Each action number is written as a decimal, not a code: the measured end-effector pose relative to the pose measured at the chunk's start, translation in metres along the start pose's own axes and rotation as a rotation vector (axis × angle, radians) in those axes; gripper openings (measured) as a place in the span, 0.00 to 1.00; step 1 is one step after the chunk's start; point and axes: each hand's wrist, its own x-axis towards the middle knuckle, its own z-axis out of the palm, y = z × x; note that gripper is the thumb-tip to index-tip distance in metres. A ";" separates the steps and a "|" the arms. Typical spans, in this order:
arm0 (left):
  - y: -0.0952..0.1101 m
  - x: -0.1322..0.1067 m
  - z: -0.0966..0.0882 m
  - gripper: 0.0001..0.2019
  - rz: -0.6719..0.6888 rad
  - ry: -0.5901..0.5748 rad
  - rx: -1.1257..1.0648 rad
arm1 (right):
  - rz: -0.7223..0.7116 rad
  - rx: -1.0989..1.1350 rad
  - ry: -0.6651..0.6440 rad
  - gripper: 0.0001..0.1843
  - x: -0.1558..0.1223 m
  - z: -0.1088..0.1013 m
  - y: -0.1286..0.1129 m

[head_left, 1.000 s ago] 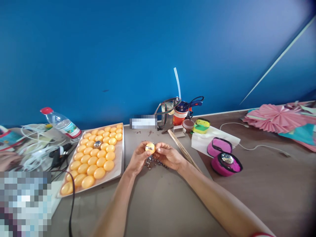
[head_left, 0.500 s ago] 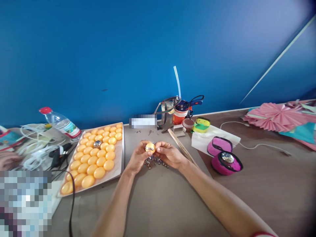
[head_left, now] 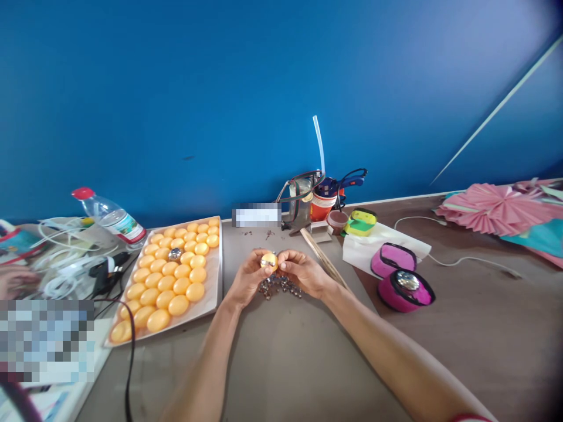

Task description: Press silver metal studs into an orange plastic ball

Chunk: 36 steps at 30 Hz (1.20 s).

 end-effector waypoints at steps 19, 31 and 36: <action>0.001 0.000 0.002 0.14 -0.016 0.001 -0.057 | 0.041 0.062 0.005 0.13 0.000 0.005 -0.002; 0.001 0.000 0.000 0.14 -0.030 0.020 -0.013 | 0.066 0.002 0.035 0.15 -0.001 0.006 -0.005; -0.003 0.000 0.000 0.14 -0.014 0.037 0.023 | 0.081 -0.039 0.083 0.16 0.000 0.006 -0.006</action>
